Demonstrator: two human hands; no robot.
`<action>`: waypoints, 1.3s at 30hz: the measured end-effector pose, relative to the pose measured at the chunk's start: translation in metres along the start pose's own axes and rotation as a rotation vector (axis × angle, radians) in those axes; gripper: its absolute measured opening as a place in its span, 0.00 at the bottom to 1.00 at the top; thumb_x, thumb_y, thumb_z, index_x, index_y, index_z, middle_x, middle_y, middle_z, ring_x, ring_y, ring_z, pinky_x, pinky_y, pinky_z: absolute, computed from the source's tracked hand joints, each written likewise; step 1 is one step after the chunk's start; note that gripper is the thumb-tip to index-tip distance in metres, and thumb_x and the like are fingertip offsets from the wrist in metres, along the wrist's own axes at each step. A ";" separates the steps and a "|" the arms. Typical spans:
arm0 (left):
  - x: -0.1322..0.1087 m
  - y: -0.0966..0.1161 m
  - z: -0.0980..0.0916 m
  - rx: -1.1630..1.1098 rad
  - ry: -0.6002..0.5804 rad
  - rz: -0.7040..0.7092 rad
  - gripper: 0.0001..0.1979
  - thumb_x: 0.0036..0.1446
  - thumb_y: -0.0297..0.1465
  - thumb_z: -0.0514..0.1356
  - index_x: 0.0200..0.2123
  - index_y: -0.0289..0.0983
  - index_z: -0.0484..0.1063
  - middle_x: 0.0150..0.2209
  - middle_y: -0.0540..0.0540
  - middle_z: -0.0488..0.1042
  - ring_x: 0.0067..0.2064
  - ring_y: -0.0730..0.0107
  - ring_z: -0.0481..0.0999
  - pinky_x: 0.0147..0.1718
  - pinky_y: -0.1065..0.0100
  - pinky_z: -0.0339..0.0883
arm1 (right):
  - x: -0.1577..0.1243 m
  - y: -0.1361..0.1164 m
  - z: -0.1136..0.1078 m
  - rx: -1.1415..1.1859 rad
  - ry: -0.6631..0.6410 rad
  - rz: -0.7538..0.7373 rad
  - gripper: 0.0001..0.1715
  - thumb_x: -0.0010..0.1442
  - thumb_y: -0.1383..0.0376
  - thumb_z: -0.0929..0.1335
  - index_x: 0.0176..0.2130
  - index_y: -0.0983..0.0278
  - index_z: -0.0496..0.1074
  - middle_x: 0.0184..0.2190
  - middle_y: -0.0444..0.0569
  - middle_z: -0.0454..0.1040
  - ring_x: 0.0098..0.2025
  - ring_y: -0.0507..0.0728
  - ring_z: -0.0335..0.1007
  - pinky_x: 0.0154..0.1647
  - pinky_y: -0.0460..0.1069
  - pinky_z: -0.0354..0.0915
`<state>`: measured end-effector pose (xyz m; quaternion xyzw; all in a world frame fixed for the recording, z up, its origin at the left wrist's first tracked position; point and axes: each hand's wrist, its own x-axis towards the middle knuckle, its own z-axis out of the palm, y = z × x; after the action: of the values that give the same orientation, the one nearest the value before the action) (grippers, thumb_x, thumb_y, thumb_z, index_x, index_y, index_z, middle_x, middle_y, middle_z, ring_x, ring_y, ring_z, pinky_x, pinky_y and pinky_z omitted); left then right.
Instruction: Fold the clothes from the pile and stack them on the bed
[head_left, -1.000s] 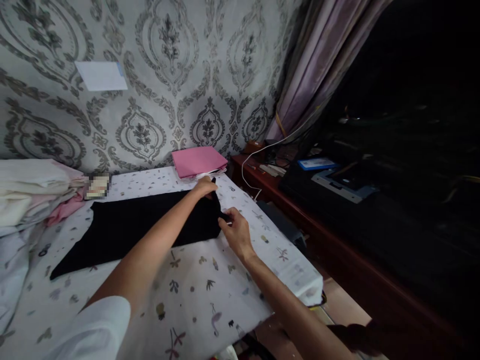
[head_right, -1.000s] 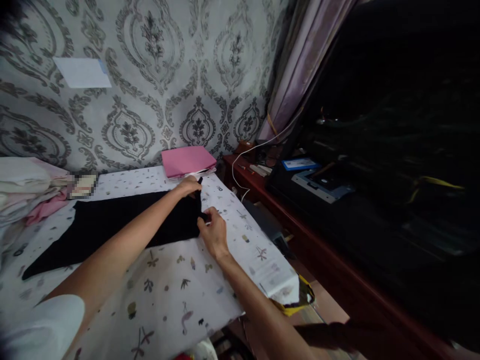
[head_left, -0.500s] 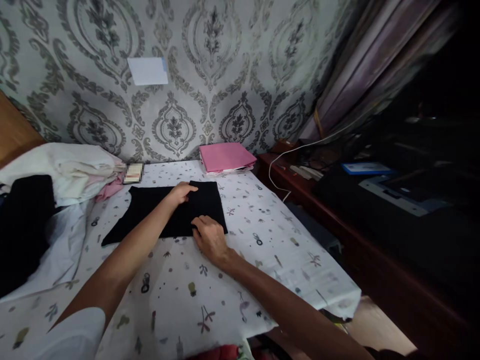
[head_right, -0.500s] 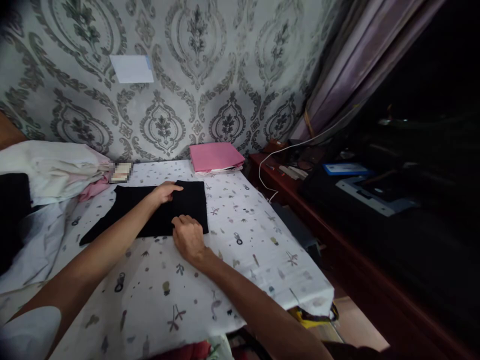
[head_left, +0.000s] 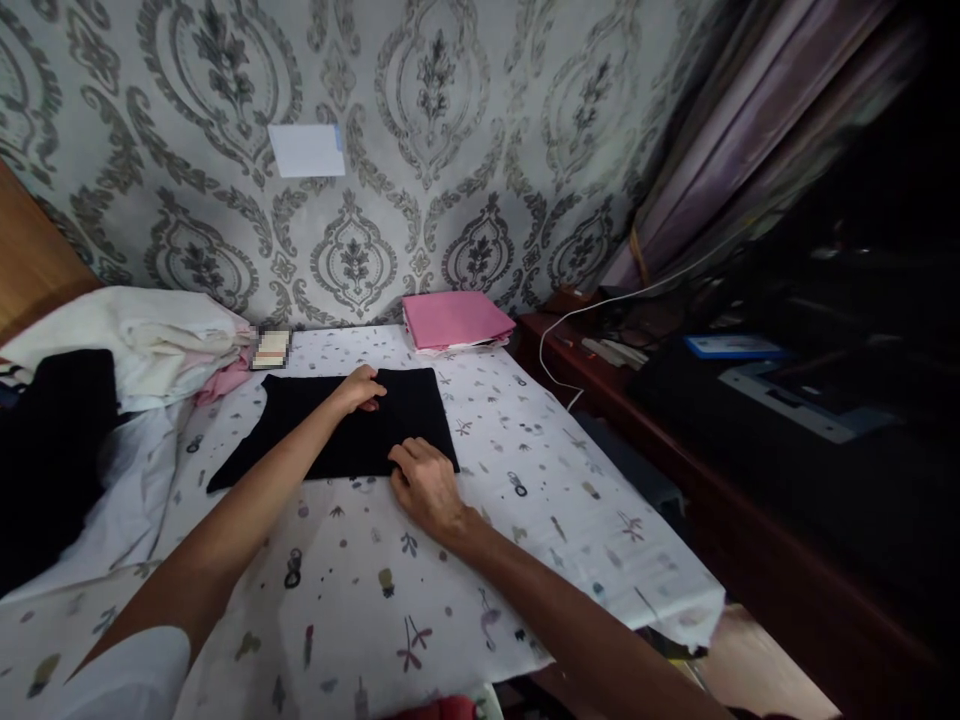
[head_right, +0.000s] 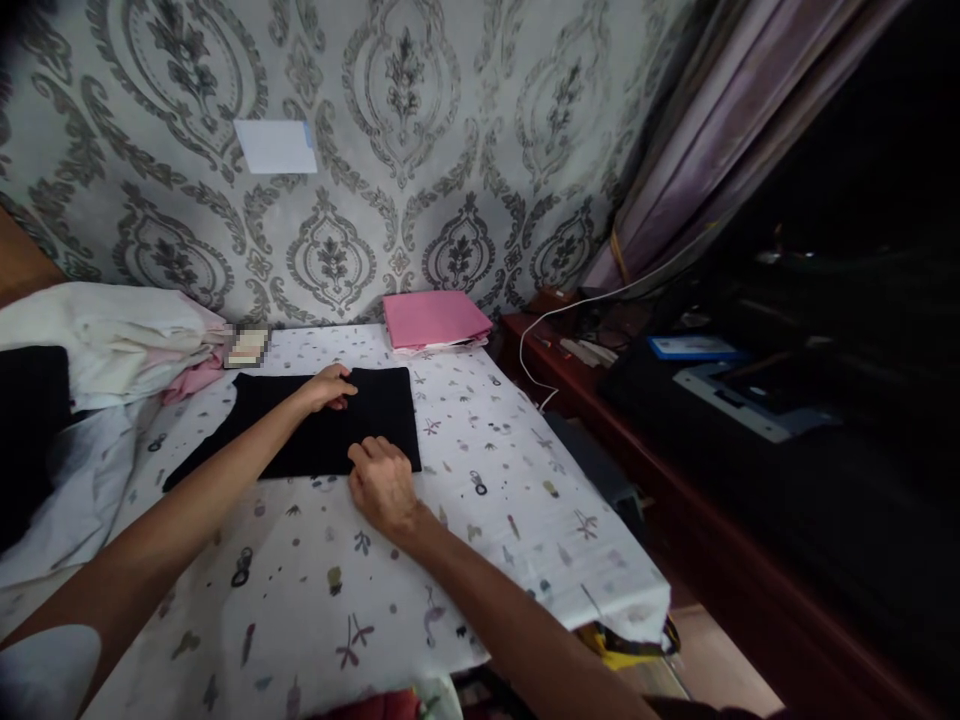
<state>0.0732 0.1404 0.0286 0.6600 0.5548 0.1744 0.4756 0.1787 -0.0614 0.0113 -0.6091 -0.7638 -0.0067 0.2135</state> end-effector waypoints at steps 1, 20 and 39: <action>-0.003 0.003 -0.002 0.079 0.024 0.006 0.26 0.52 0.30 0.67 0.52 0.35 0.62 0.32 0.46 0.74 0.31 0.62 0.79 0.31 0.68 0.70 | -0.001 0.000 -0.002 0.003 -0.013 0.000 0.12 0.57 0.76 0.65 0.37 0.63 0.74 0.35 0.49 0.75 0.41 0.58 0.69 0.42 0.50 0.64; 0.046 0.019 0.068 0.845 -0.169 0.560 0.36 0.67 0.51 0.45 0.71 0.41 0.48 0.74 0.43 0.43 0.74 0.57 0.40 0.69 0.46 0.32 | -0.020 0.036 0.003 -0.049 -0.221 0.096 0.36 0.72 0.51 0.56 0.70 0.67 0.54 0.72 0.57 0.49 0.74 0.63 0.40 0.71 0.66 0.42; 0.071 0.030 0.022 0.569 -0.109 0.429 0.12 0.52 0.32 0.65 0.41 0.35 0.76 0.42 0.44 0.79 0.45 0.58 0.77 0.43 0.67 0.68 | -0.007 0.064 -0.024 0.367 -0.006 0.561 0.14 0.55 0.61 0.66 0.23 0.59 0.57 0.21 0.40 0.62 0.27 0.53 0.60 0.31 0.49 0.56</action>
<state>0.1299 0.1968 0.0214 0.8757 0.4038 0.0736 0.2543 0.2473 -0.0576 0.0151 -0.7471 -0.5552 0.1919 0.3112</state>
